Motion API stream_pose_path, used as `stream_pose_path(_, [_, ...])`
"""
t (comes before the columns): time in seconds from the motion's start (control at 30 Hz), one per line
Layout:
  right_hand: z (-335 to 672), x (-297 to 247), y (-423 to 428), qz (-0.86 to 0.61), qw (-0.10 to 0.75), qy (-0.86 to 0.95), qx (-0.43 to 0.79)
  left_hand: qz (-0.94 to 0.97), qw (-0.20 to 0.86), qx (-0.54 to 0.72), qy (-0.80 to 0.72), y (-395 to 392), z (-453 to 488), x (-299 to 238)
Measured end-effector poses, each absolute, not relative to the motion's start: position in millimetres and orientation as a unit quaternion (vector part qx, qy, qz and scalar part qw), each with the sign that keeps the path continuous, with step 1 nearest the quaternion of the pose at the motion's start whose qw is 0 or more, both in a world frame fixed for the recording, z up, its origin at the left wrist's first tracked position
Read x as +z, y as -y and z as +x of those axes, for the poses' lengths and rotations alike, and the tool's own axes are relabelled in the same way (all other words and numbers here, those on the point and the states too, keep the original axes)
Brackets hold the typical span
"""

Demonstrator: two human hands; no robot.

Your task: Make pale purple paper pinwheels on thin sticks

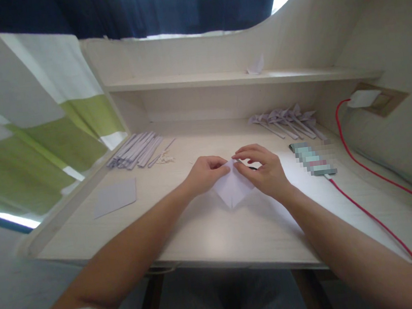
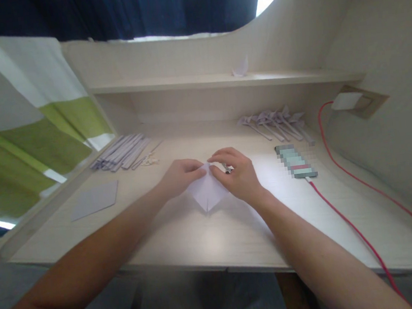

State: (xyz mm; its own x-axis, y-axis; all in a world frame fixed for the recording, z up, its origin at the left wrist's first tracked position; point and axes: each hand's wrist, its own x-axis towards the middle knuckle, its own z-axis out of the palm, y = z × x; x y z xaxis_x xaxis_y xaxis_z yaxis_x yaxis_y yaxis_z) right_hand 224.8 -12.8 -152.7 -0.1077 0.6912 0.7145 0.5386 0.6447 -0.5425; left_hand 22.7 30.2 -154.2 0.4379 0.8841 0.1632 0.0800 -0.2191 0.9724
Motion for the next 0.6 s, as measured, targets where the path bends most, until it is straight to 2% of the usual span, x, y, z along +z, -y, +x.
stream_pose_path(0.3, [225.1,-151.2,13.8,-0.403,0.485,0.775,0.039,0.688,0.491,0.405,-0.349,-30.2,23.5,-152.6])
stream_pose_path(0.6, [225.0,-154.1,12.3,-0.413,0.505,0.753,0.094,0.713,0.464,0.389,-0.354,-29.6,21.9,-153.9])
